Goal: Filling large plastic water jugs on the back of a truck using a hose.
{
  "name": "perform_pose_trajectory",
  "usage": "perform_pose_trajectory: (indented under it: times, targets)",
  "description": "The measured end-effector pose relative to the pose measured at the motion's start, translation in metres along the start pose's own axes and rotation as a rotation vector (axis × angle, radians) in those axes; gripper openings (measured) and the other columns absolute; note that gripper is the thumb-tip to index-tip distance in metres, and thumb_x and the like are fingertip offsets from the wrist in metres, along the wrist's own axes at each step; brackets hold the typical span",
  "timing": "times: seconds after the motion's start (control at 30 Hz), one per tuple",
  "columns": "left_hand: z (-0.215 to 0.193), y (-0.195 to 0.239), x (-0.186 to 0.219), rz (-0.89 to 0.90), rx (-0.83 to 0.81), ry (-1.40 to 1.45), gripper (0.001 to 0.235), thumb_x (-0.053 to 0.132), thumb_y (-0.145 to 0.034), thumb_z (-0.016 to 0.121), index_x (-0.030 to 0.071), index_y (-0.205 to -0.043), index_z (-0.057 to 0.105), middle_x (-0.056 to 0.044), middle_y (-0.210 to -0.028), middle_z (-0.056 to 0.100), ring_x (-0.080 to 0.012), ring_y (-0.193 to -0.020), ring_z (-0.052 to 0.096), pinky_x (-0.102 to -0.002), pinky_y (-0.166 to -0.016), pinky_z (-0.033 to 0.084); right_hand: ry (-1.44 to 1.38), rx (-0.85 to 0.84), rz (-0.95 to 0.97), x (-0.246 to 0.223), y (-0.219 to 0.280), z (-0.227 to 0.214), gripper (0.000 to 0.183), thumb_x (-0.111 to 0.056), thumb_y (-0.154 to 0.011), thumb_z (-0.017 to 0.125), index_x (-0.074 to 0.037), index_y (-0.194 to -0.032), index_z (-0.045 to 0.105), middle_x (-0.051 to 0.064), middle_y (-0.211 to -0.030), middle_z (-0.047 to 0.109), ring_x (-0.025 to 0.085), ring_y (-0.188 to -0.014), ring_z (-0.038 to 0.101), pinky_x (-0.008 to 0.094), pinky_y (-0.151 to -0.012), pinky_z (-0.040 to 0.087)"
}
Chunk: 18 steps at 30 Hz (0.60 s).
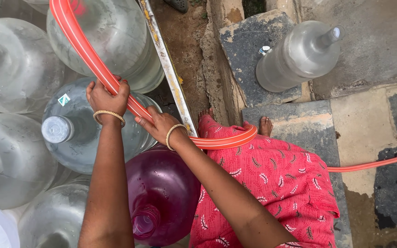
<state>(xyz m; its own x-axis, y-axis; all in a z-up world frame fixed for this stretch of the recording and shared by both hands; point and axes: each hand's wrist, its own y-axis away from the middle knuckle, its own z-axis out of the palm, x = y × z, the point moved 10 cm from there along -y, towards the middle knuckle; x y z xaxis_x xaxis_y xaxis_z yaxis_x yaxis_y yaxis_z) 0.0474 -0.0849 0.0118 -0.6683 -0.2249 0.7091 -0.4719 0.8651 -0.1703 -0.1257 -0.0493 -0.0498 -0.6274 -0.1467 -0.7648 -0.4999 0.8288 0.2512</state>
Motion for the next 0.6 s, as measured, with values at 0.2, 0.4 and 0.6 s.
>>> perform_pose_trajectory:
  times: [0.2, 0.4, 0.6]
  targets:
    - [0.001, 0.003, 0.004, 0.094, 0.048, 0.0, 0.018, 0.025, -0.084, 0.073, 0.011, -0.094, 0.073, -0.007, -0.079, 0.068, -0.0291, -0.091, 0.062, -0.047, -0.11, 0.037, -0.018, -0.045, 0.03, 0.008, -0.002, 0.007, 0.073, -0.072, -0.094, 0.035, -0.006, -0.123, 0.051, 0.025, -0.085, 0.073, 0.044, -0.087, 0.072, 0.055, -0.077, 0.055]
    - [0.022, -0.001, -0.051, 0.168, -0.012, 0.129, 0.014, 0.004, -0.085, 0.066, 0.0, -0.098, 0.069, -0.013, -0.095, 0.073, -0.024, -0.087, 0.07, -0.038, -0.087, 0.057, -0.034, -0.019, 0.032, 0.017, -0.01, 0.017, 0.077, -0.075, -0.092, 0.034, -0.007, -0.122, 0.053, 0.024, -0.086, 0.075, 0.042, -0.087, 0.075, 0.053, -0.079, 0.057]
    - [0.049, -0.002, -0.094, 0.022, -0.144, 0.538, 0.023, -0.003, -0.096, 0.056, -0.006, -0.119, 0.059, -0.014, -0.109, 0.07, -0.022, -0.089, 0.074, -0.032, -0.084, 0.064, -0.065, -0.057, 0.027, 0.017, -0.01, 0.019, 0.078, -0.076, -0.09, 0.032, -0.007, -0.121, 0.054, 0.022, -0.083, 0.077, 0.04, -0.084, 0.076, 0.052, -0.077, 0.058]
